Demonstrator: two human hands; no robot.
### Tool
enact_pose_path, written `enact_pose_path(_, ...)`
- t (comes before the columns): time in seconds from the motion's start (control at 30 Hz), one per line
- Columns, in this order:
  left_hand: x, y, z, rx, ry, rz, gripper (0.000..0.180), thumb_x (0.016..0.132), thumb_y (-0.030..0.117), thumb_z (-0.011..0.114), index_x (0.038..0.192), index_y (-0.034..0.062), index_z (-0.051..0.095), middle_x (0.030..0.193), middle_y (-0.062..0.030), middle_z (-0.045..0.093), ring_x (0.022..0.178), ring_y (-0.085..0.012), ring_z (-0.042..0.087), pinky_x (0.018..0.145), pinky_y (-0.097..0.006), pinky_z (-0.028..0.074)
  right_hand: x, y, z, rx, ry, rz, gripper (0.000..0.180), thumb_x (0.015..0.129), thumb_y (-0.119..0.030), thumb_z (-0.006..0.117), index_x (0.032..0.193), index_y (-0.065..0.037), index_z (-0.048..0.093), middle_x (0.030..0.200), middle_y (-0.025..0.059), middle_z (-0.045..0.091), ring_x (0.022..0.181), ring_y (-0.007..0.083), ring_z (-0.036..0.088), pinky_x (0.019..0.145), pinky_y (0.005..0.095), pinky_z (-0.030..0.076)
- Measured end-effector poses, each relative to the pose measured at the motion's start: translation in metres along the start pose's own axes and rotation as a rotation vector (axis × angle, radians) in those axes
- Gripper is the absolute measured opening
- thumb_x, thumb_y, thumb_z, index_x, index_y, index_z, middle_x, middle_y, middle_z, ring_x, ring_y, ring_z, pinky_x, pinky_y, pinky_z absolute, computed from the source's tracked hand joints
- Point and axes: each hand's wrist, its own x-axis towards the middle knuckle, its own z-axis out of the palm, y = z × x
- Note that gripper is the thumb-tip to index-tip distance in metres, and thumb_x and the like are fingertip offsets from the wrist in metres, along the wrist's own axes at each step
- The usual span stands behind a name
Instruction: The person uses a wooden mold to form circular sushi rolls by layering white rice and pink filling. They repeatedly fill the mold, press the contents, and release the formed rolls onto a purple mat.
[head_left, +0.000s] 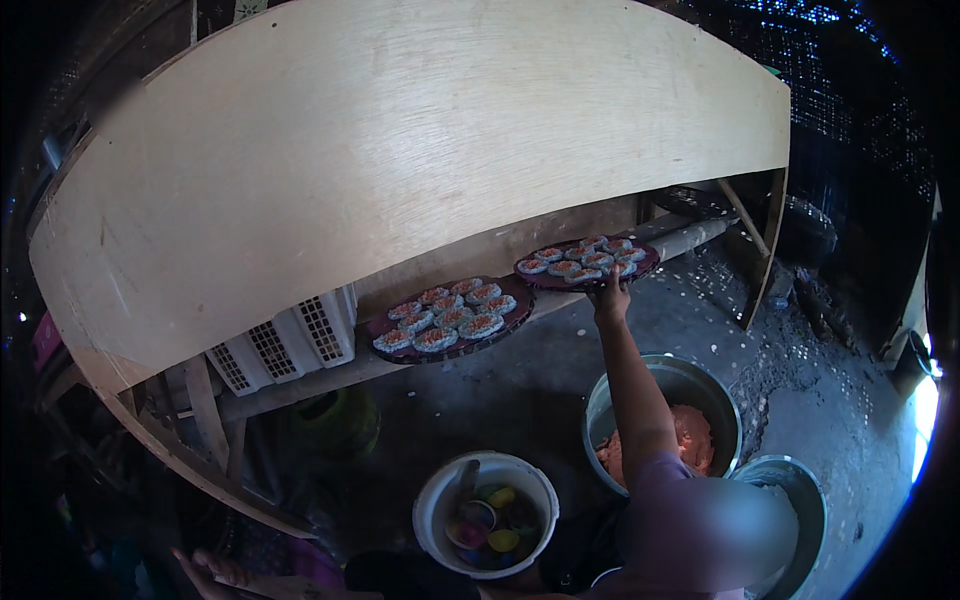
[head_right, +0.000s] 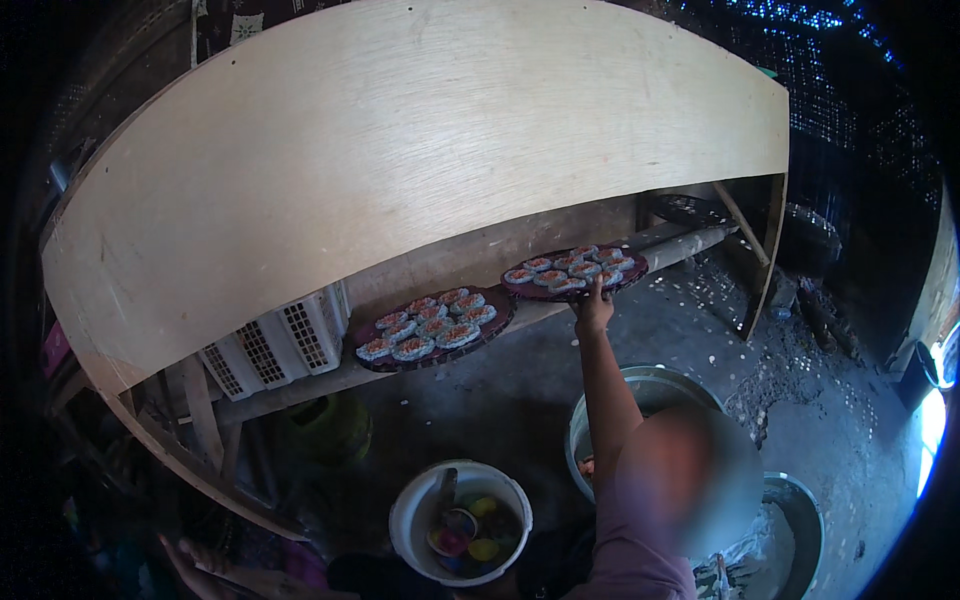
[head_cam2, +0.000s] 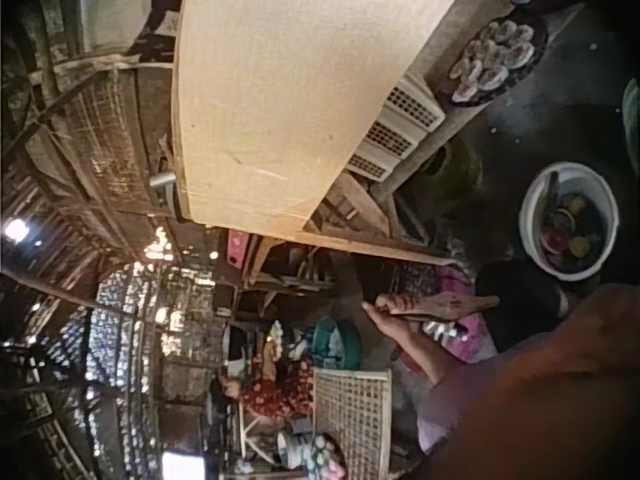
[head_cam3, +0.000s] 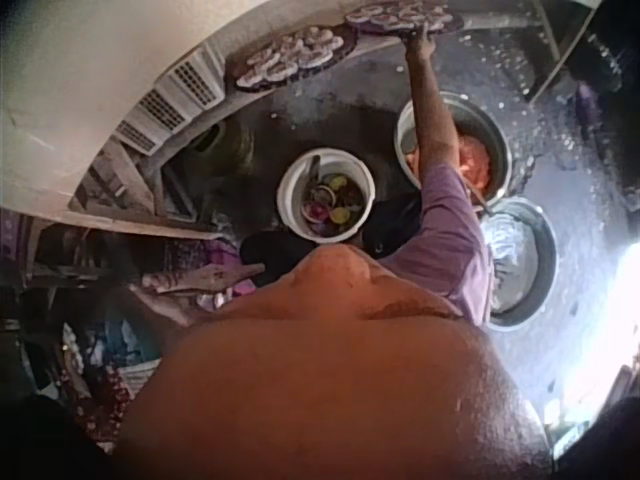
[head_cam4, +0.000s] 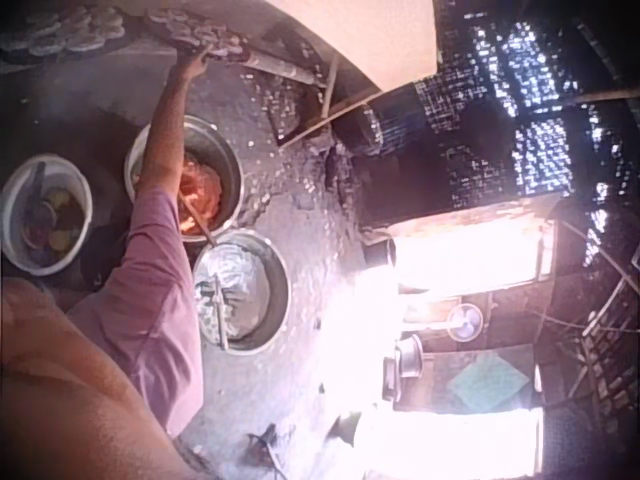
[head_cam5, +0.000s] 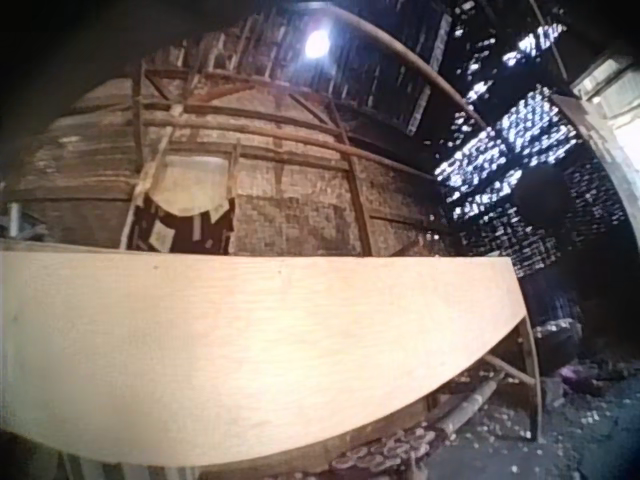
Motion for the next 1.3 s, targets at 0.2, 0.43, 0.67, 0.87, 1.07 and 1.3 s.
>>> enact_pose_path(0.2,0.012,-0.009,-0.001,0.068,-0.048,0.021,0.061,0.097,0.06,0.038,0.056,0.0157,0.042,0.045,-0.0005,0.04,0.038,-0.0154,0.041,0.043,-0.03,0.038,-0.004,-0.018,0.009,-0.077,-0.035,0.033,0.067,0.091,-0.045,0.064,0.139,-0.006,0.038,0.127,0.0189,0.054,0.101,0.0342,0.063,0.079,0.0452,0.059)
enact_pose_path(0.43,0.002,-0.002,-0.003,-0.097,-0.209,0.104,0.063,0.099,0.061,0.029,0.06,0.0133,0.04,0.04,-0.0012,0.034,0.029,-0.0137,0.032,0.029,-0.028,0.029,-0.101,-0.06,0.015,-0.339,0.071,-0.097,0.059,0.093,-0.051,0.058,0.131,-0.007,0.048,0.121,0.0125,0.057,0.104,0.0276,0.058,0.084,0.0418,0.046)
enact_pose_path(0.67,-0.015,-0.054,0.062,-0.661,-0.959,-0.386,0.075,0.097,0.067,0.012,0.063,0.0118,0.05,0.044,0.0006,0.039,0.039,-0.0183,0.042,0.045,-0.035,0.04,-0.403,-0.076,0.006,-0.637,-1.602,0.822,0.075,0.095,-0.054,0.051,0.143,0.002,0.038,0.141,0.0177,0.046,0.132,0.029,0.044,0.109,0.0406,0.033)
enact_pose_path(0.87,-0.017,-0.138,0.042,-0.363,-0.498,-0.286,0.049,0.1,0.052,0.04,0.105,0.0055,0.054,0.087,-0.0129,0.062,0.078,-0.0248,0.063,0.075,-0.039,0.052,-0.477,-0.079,-0.061,-0.839,-1.362,1.089,0.073,0.085,-0.063,0.062,0.122,-0.001,0.051,0.089,0.0046,0.062,0.067,0.0103,0.057,0.056,0.0216,0.044)
enact_pose_path(1.07,0.099,-0.198,-0.235,-0.047,0.448,0.052,0.029,0.095,0.013,0.053,0.123,0.0091,0.049,0.107,-0.0056,0.059,0.093,-0.0212,0.06,0.083,-0.036,0.054,-0.408,-0.132,-0.115,-0.572,-0.865,1.119,0.061,0.092,-0.061,0.05,0.127,-0.011,0.05,0.103,0.0089,0.059,0.085,0.0193,0.053,0.07,0.0311,0.049)
enact_pose_path(1.3,0.171,-0.212,-0.448,-0.379,0.798,-0.053,0.053,0.095,0.026,0.05,0.145,0.02,0.035,0.141,-0.0094,0.046,0.12,-0.0321,0.051,0.098,-0.042,0.045,-0.358,-0.176,-0.067,-0.449,-0.575,0.581,0.066,0.087,-0.07,0.049,0.114,-0.011,0.055,0.083,0.0048,0.054,0.061,0.0172,0.046,0.049,0.0284,0.039)
